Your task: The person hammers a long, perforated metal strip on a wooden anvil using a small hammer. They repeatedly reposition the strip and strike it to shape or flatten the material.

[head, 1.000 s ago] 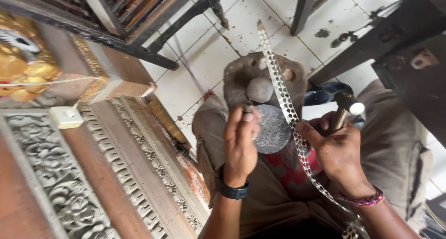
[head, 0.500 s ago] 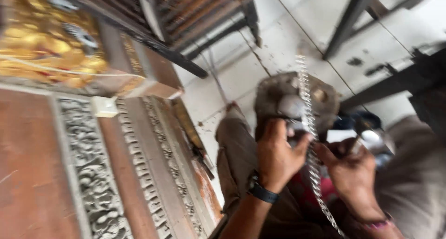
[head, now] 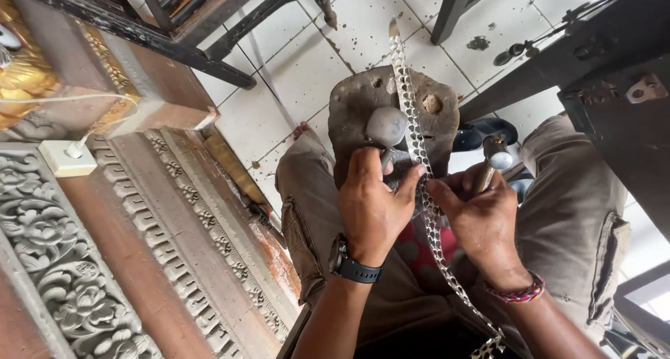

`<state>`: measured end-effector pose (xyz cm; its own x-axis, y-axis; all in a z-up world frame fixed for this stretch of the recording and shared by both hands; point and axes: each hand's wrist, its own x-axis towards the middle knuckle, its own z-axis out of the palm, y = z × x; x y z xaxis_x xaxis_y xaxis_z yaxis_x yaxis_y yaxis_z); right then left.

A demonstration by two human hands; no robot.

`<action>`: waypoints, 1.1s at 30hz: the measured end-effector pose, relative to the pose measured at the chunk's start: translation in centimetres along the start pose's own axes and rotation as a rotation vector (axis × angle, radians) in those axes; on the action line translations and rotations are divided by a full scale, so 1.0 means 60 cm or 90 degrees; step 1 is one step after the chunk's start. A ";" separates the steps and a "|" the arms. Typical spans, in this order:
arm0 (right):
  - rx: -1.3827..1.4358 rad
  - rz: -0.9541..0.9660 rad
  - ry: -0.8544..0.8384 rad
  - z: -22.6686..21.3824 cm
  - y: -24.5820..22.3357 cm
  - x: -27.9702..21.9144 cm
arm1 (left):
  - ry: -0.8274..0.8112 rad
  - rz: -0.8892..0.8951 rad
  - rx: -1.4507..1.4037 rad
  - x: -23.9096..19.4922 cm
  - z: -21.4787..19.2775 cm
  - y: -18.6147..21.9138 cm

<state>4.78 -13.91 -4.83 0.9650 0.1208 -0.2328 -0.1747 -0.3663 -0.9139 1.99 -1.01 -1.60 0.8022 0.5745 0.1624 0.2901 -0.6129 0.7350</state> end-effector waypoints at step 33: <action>0.013 0.022 0.033 0.000 -0.004 0.006 | -0.134 -0.440 -1.008 -0.001 -0.021 -0.009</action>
<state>5.16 -13.77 -4.68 0.9672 0.0603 -0.2469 -0.2111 -0.3508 -0.9123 1.13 -0.03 -1.13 0.8472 0.3259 -0.4196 -0.0654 0.8477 0.5264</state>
